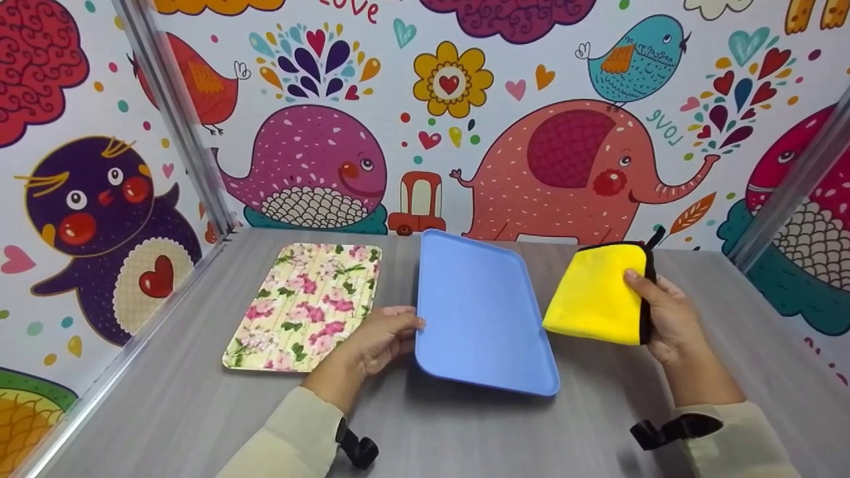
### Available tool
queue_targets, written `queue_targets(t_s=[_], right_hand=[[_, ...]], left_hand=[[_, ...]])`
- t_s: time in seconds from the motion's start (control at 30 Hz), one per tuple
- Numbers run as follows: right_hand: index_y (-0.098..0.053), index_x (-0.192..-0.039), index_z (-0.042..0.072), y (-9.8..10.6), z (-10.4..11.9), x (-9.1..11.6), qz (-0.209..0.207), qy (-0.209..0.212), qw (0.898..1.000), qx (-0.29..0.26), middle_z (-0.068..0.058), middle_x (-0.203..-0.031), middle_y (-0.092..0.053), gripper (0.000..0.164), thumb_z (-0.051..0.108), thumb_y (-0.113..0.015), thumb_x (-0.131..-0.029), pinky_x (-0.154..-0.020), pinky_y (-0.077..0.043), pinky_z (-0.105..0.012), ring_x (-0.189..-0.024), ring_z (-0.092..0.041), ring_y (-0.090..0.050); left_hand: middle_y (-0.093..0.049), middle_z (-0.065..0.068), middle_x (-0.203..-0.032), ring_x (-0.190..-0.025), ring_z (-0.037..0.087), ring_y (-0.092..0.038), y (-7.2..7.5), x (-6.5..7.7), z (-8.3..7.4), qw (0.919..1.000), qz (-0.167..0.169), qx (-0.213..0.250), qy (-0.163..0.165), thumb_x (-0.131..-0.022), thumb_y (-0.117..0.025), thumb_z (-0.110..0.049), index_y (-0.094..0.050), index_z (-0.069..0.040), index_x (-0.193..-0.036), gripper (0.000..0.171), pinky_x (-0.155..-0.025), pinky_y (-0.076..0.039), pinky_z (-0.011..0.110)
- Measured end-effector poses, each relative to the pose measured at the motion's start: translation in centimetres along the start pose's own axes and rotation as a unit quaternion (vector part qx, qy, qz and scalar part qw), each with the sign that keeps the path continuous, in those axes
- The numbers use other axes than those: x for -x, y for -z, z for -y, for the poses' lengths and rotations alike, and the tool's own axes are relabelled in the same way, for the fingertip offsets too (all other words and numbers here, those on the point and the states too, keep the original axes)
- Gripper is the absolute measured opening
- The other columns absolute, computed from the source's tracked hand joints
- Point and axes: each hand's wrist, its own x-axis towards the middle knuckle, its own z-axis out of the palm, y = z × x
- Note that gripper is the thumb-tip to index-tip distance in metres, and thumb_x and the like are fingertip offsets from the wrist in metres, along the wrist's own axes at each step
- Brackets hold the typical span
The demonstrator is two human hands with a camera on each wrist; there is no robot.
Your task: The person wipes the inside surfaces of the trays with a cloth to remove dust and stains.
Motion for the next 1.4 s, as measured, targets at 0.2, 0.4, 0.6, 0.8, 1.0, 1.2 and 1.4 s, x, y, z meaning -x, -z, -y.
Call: queue_targets(t_s=[0.2,0.4,0.6,0.8,1.0,1.2,1.4], right_hand=[[-0.051,-0.144,0.02,-2.0,-0.4,-0.9,-0.092,0.061,0.989,0.098,0.008,-0.11,-0.068,0.073,0.046,-0.084,-0.084,-0.079,-0.061,-0.023,-0.095,-0.012,-0.07],[-0.054,-0.147,0.015,-4.1,-0.9,-1.9,-0.122,0.138,0.952,0.245,0.001,-0.125,-0.06,0.071,0.053,-0.075,-0.09,-0.081,-0.055,-0.015,-0.105,-0.016,-0.062],[-0.054,-0.145,0.009,-6.1,-1.9,-2.3,-0.103,0.194,0.916,0.337,-0.011,-0.138,-0.059,0.064,0.051,-0.065,-0.098,-0.098,-0.054,-0.028,-0.112,-0.021,-0.062],[-0.054,-0.137,0.006,-8.5,-2.8,-2.7,-0.061,0.199,0.897,0.389,-0.018,-0.134,-0.061,0.049,0.041,-0.06,-0.104,-0.102,-0.052,-0.045,-0.113,-0.032,-0.06],[-0.057,-0.136,0.002,-10.5,-3.7,-3.2,-0.029,0.22,0.87,0.441,-0.02,-0.126,-0.064,0.04,0.029,-0.058,-0.106,-0.094,-0.053,-0.039,-0.105,-0.032,-0.06],[-0.064,-0.136,0.002,-12.0,-4.4,-4.0,-0.001,0.253,0.841,0.478,-0.02,-0.126,-0.07,0.035,0.019,-0.059,-0.105,-0.1,-0.055,-0.048,-0.105,-0.033,-0.063],[-0.07,-0.126,0.0,-13.4,-5.0,-4.7,0.013,0.268,0.831,0.487,-0.02,-0.115,-0.072,0.028,0.014,-0.061,-0.103,-0.089,-0.052,-0.042,-0.099,-0.032,-0.062]], left_hand=[[-0.074,0.002,-0.086,-0.084,0.012,-0.072,-0.3,0.2,-0.1,0.9999,0.008,-0.004,-0.006,-0.089,-0.062,-0.002,-0.064,0.007,-0.109,0.022,-0.081,-0.061,0.029],[-0.074,0.001,-0.085,-0.083,0.012,-0.072,-0.6,0.3,-0.4,0.9999,0.009,-0.007,-0.011,-0.089,-0.062,-0.001,-0.065,0.007,-0.108,0.021,-0.08,-0.061,0.028],[-0.074,0.0,-0.084,-0.082,0.011,-0.072,-1.1,0.4,-0.3,0.9998,0.013,-0.007,-0.015,-0.088,-0.062,-0.002,-0.066,0.003,-0.104,0.016,-0.079,-0.061,0.029],[-0.071,0.0,-0.084,-0.081,0.011,-0.07,-1.4,0.4,-0.1,0.9999,0.005,-0.011,-0.01,-0.088,-0.064,-0.003,-0.062,0.008,-0.114,0.028,-0.079,-0.06,0.028],[-0.07,0.001,-0.085,-0.081,0.011,-0.069,-1.6,0.5,0.0,0.9996,0.005,-0.026,-0.008,-0.088,-0.064,-0.004,-0.061,0.011,-0.118,0.034,-0.078,-0.06,0.027],[-0.071,0.001,-0.087,-0.083,0.012,-0.069,-2.1,0.5,0.1,0.9993,0.017,-0.03,-0.015,-0.088,-0.063,-0.005,-0.064,0.011,-0.119,0.035,-0.08,-0.06,0.029],[-0.072,0.002,-0.09,-0.085,0.012,-0.069,-2.7,0.6,0.3,0.9994,0.008,-0.021,-0.027,-0.088,-0.063,-0.005,-0.059,0.015,-0.126,0.043,-0.082,-0.06,0.029]])
